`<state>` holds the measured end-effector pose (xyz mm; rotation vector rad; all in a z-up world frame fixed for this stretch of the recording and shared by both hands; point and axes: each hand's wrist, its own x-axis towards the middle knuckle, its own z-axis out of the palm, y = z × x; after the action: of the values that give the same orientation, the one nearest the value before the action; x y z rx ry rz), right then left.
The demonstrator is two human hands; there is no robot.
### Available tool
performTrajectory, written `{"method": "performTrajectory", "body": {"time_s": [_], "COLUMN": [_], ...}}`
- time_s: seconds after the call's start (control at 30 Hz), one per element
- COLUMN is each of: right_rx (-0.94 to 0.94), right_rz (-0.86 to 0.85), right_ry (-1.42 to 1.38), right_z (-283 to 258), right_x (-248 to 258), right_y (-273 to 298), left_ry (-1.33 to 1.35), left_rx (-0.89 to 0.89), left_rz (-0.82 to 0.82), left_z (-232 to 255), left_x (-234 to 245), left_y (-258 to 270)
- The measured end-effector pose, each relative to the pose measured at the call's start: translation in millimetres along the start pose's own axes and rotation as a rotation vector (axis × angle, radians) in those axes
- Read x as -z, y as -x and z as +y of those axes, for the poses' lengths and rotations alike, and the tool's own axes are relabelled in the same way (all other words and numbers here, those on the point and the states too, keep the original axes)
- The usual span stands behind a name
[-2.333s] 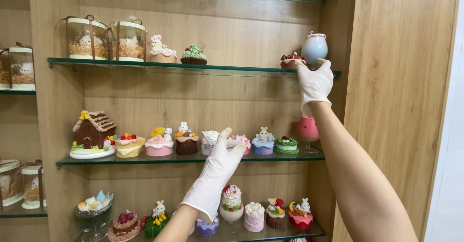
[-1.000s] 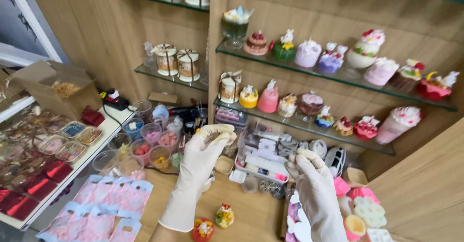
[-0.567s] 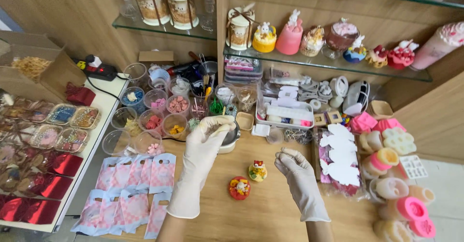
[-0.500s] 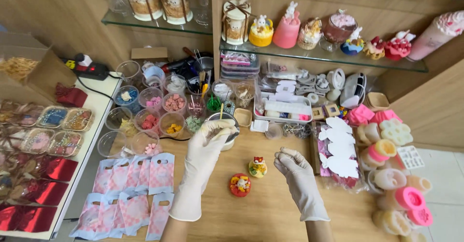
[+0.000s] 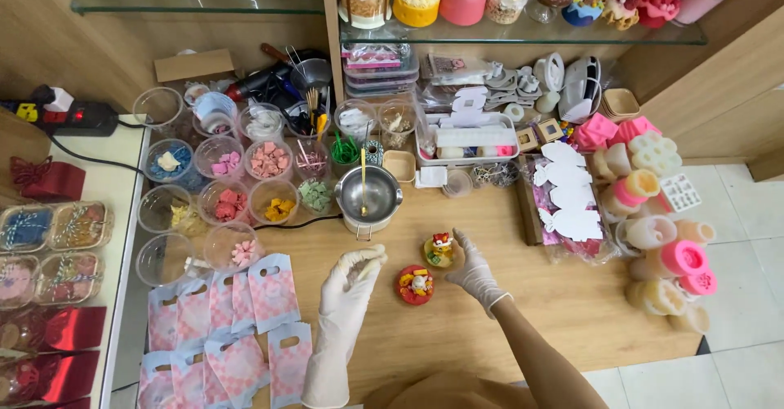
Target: The person places decorative cake and figurine candles from the workbench onto the display shelves one by one by hand.
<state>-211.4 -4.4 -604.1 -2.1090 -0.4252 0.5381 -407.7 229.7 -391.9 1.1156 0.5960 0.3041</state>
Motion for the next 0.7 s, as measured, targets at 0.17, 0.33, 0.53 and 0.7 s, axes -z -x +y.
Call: {"method": "performTrajectory", "body": {"time_s": [0.17,0.33,0.53,0.7], "right_rx": [-0.224,-0.214,-0.148,-0.098], "right_rz": [0.050,0.149,0.172,0.230], "right_ry": [0.068,0.070,0.009,-0.101], "right_z": [-24,-42,-27,-42], "right_x": [-29,-32,-29,-18], "right_y": [-4,1,2,4], "left_ry": [0.067,0.025,-0.032,-0.026], "left_rx": [0.100,0.082,0.061,0.072], "left_rz": [0.038,0.048,0.015,-0.022], "left_z": [-22,-29,-31,-66], "left_x": [19,27,26,26], "left_y": [-4,-11,-18,-26]}}
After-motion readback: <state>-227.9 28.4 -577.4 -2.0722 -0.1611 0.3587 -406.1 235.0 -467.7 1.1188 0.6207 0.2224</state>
